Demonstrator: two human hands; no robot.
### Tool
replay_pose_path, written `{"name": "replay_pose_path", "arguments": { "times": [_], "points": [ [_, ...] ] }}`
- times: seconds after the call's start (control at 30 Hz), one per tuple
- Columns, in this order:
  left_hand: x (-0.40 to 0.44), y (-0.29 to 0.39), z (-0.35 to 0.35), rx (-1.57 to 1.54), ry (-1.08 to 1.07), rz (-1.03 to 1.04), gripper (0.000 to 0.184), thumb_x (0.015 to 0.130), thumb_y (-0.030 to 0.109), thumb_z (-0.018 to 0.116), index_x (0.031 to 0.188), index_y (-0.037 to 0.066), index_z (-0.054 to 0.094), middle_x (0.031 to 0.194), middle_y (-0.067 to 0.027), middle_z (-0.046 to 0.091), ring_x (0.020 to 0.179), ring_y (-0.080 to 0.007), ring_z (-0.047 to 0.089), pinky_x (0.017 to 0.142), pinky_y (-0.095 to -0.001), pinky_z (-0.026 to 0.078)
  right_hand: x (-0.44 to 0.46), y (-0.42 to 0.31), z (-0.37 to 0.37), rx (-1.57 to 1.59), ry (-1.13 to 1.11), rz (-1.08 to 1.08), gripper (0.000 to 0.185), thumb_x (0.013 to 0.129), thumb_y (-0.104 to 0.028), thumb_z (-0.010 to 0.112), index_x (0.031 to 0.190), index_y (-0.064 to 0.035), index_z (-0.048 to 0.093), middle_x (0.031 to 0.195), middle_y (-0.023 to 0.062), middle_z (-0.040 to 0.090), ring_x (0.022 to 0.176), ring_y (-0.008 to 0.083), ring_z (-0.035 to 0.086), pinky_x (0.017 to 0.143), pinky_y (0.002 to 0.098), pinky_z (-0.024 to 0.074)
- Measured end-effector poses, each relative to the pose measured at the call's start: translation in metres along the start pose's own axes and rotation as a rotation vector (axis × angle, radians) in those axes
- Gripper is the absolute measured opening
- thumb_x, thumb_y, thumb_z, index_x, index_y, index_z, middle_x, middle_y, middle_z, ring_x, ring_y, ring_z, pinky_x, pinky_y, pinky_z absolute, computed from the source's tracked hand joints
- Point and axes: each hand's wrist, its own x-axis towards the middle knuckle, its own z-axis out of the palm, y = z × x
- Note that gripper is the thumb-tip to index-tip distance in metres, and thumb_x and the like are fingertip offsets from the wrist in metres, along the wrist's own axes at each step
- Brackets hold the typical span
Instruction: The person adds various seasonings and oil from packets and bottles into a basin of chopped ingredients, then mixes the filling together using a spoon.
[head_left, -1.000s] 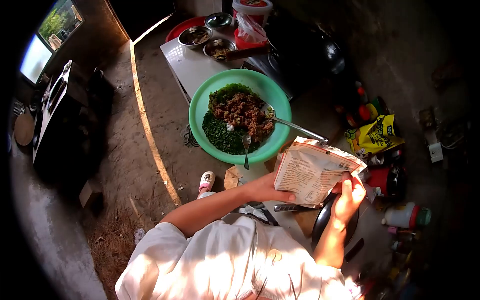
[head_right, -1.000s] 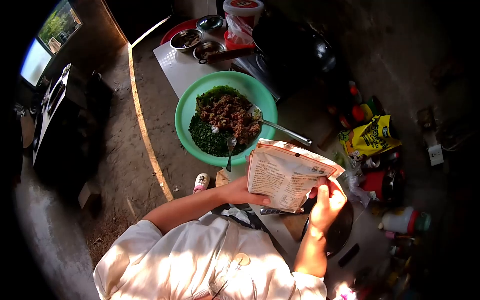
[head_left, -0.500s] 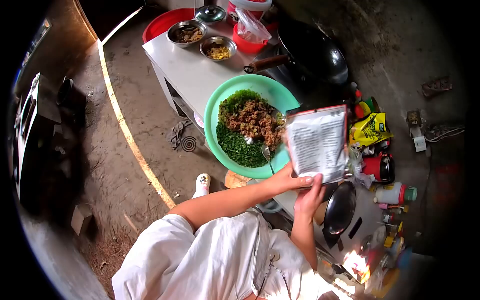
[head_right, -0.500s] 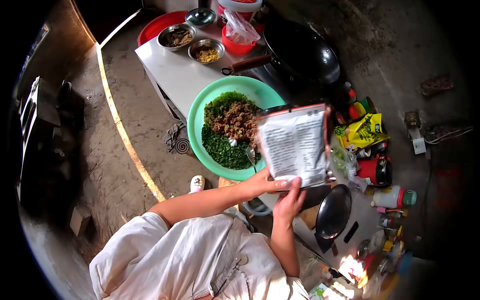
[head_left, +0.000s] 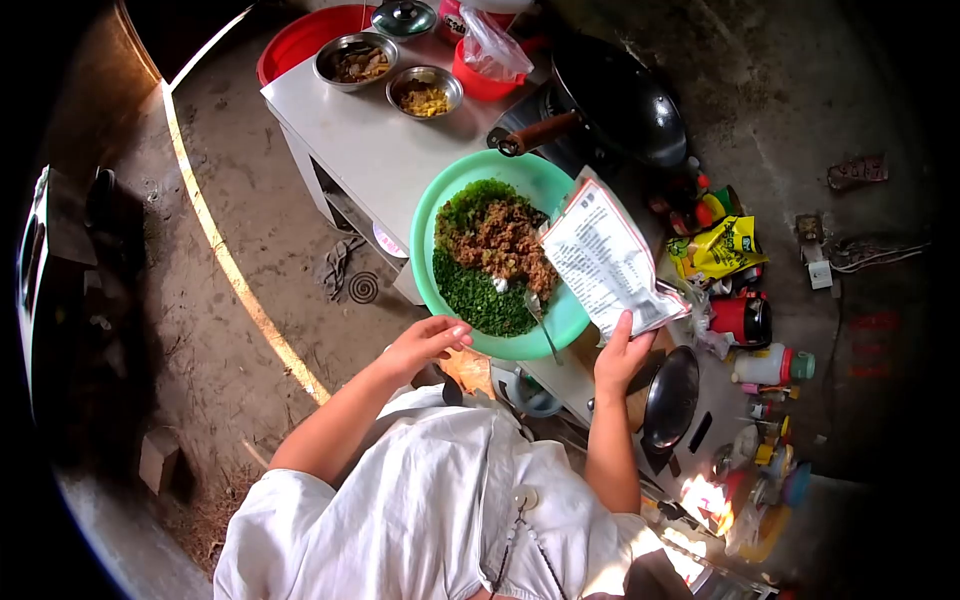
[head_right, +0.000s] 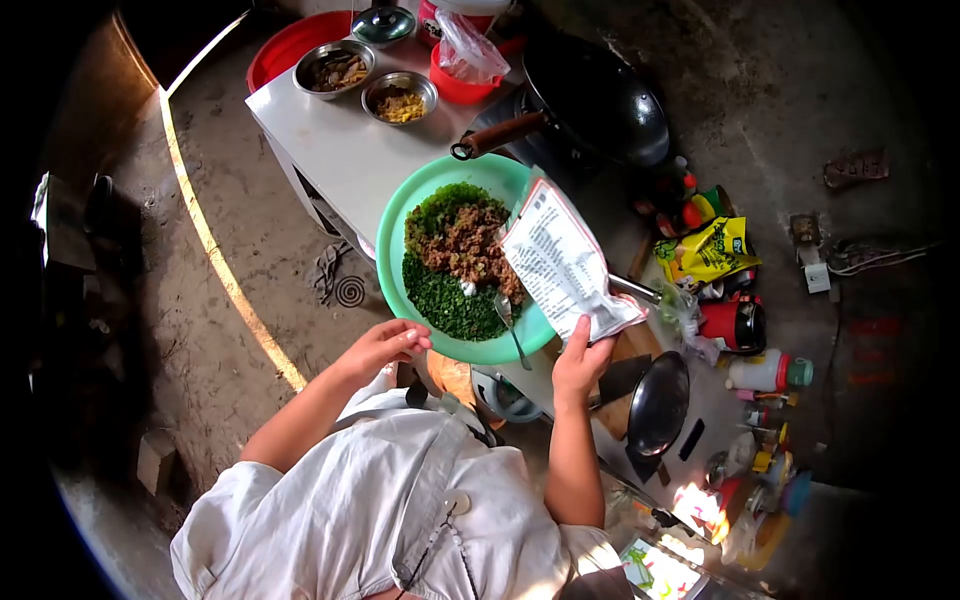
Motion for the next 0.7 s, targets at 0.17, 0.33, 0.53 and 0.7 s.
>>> {"name": "replay_pose_path", "arguments": {
  "times": [0.17,0.33,0.53,0.7],
  "points": [
    [-0.006,0.001,-0.025,-0.086,0.088,0.068,0.035,0.088,0.031,0.050,0.109,0.003,0.051,0.096,-0.0001,0.056,0.085,-0.0068,0.050,0.077,-0.0223,0.041,0.002,-0.004,0.019,0.015,-0.010,-0.040,0.037,0.088,-0.014,0.048,0.115,0.0095,0.040,0.108,0.0237,0.052,0.097,0.0315,0.053,0.082,0.0359,0.0396],
    [-0.005,0.010,-0.032,-0.072,0.149,0.059,0.033,0.089,0.030,0.050,0.108,0.004,0.051,0.095,0.0007,0.057,0.083,-0.0062,0.051,0.074,-0.0207,0.042,0.005,-0.011,0.035,0.139,0.023,-0.040,0.037,0.089,-0.014,0.047,0.116,0.0089,0.038,0.107,0.0209,0.052,0.094,0.0269,0.053,0.082,0.0333,0.0397],
    [0.009,0.051,-0.017,0.147,0.200,0.210,0.044,0.086,0.034,0.053,0.114,0.002,0.048,0.106,-0.0043,0.056,0.098,-0.0116,0.049,0.083,-0.0288,0.041,-0.002,-0.020,0.038,0.296,-0.037,0.093,0.035,0.090,-0.014,0.044,0.116,0.0087,0.038,0.111,0.0155,0.051,0.097,0.0190,0.050,0.085,0.0300,0.0379],
    [0.087,0.092,-0.001,0.259,0.178,0.519,0.048,0.085,0.030,0.055,0.121,0.000,0.042,0.113,-0.0065,0.053,0.107,-0.0154,0.046,0.092,-0.0328,0.036,-0.005,-0.007,0.028,0.379,-0.084,0.065,0.035,0.089,-0.013,0.045,0.116,0.0085,0.039,0.111,0.0144,0.051,0.099,0.0198,0.049,0.088,0.0309,0.0358]
  ]
}}
